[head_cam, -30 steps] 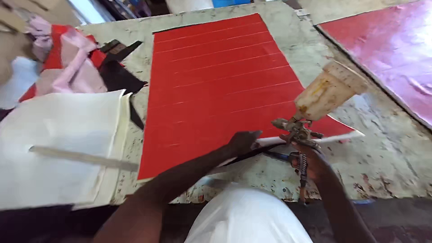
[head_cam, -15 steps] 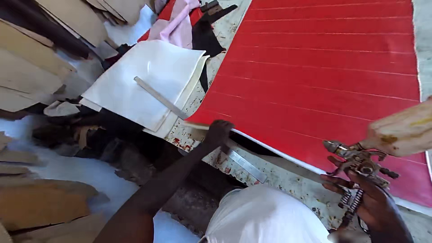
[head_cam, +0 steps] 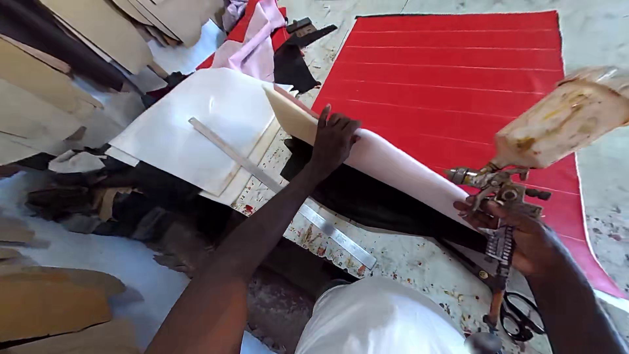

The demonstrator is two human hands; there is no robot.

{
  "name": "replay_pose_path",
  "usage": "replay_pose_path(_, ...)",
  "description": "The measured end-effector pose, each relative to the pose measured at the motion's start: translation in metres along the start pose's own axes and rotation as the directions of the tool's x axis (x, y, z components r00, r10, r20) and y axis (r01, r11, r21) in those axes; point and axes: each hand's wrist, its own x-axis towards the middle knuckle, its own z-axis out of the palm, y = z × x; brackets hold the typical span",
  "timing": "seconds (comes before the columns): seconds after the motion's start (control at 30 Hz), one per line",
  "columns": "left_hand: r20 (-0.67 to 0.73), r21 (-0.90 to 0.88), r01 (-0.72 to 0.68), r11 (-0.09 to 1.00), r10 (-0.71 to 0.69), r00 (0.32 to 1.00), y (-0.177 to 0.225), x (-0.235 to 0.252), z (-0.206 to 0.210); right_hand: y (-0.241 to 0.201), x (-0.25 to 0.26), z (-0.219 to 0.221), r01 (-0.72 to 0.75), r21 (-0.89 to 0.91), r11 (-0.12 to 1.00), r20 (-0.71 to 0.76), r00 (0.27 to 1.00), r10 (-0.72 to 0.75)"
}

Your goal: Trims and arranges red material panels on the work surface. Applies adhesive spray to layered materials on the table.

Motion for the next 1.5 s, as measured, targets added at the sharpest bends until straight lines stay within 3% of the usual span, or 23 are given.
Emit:
replay_pose_path(0.07,-0.164,-0.031,-0.041,0.999,0.036,0.986,0.024,-0.023,-0.003,-0.017,0.008,-0.003,0.016,0.009,1.000,0.012,1.000,-0.016)
replay_pose_path(0.13,-0.189,-0.091,-0.184,0.979,0.164,0.968,0.060,-0.073,0.003,-0.038,0.013,0.001,0.023,0.003,1.000,0.007,1.000,-0.023)
replay_pose_path(0.2,0.006,-0.225,-0.261,0.939,0.269,0.963,0.082,-0.123,0.023,-0.058,0.016,0.008,0.035,-0.024,0.999,0.005,0.999,-0.035)
replay_pose_path(0.23,0.140,-0.276,-0.227,0.934,0.272,0.952,0.083,-0.140,0.034,-0.068,0.018,0.013,0.040,-0.045,0.998,0.010,0.999,-0.040)
replay_pose_path(0.33,0.408,-0.209,-0.007,0.978,0.094,0.908,0.056,-0.167,0.064,-0.089,0.035,0.016,0.065,-0.110,0.992,0.081,0.995,-0.056)
replay_pose_path(0.4,0.397,-0.150,0.064,0.987,0.001,0.918,0.030,-0.174,0.071,-0.101,0.047,0.018,0.097,-0.163,0.982,0.140,0.987,-0.075)
replay_pose_path(0.47,0.364,-0.146,0.054,0.988,0.002,0.932,0.009,-0.173,0.065,-0.114,0.052,0.026,0.100,-0.190,0.977,0.135,0.988,-0.075)
replay_pose_path(0.6,0.440,-0.220,0.047,0.974,0.057,0.896,-0.018,-0.171,0.048,-0.137,0.053,0.041,0.055,-0.197,0.979,0.068,0.997,-0.042)
replay_pose_path(0.73,0.512,-0.233,0.123,0.965,0.014,0.859,-0.059,-0.189,0.049,-0.148,0.054,0.042,0.095,-0.203,0.975,0.071,0.994,-0.082)
replay_pose_path(0.9,0.383,-0.342,0.291,0.893,-0.150,0.911,-0.093,-0.213,0.060,-0.160,0.042,0.043,0.103,-0.217,0.971,0.023,0.995,-0.101)
replay_pose_path(1.03,0.333,-0.325,0.399,0.857,-0.291,0.897,-0.102,-0.216,0.069,-0.166,0.030,0.056,0.097,-0.223,0.970,-0.059,0.992,-0.113)
replay_pose_path(1.23,0.440,-0.125,0.296,0.947,-0.215,0.872,-0.098,-0.200,0.063,-0.165,0.035,0.050,0.102,-0.287,0.953,-0.051,0.991,-0.121)
replay_pose_path(1.33,0.503,-0.118,0.204,0.972,-0.119,0.856,-0.091,-0.195,0.025,-0.160,0.044,0.044,0.085,-0.328,0.941,-0.095,0.988,-0.123)
replay_pose_path(1.4,0.491,-0.118,0.088,0.989,-0.019,0.871,-0.092,-0.201,0.000,-0.145,0.075,-0.013,0.175,-0.296,0.939,0.147,0.980,-0.136)
replay_pose_path(1.47,0.510,-0.119,0.076,0.990,-0.005,0.860,-0.095,-0.205,-0.023,-0.138,0.098,-0.050,0.232,-0.181,0.956,0.494,0.862,-0.116)
replay_pose_path(1.5,0.542,-0.132,0.104,0.986,-0.016,0.840,-0.098,-0.205,-0.030,-0.141,0.073,-0.005,0.179,-0.166,0.970,0.198,0.969,-0.145)
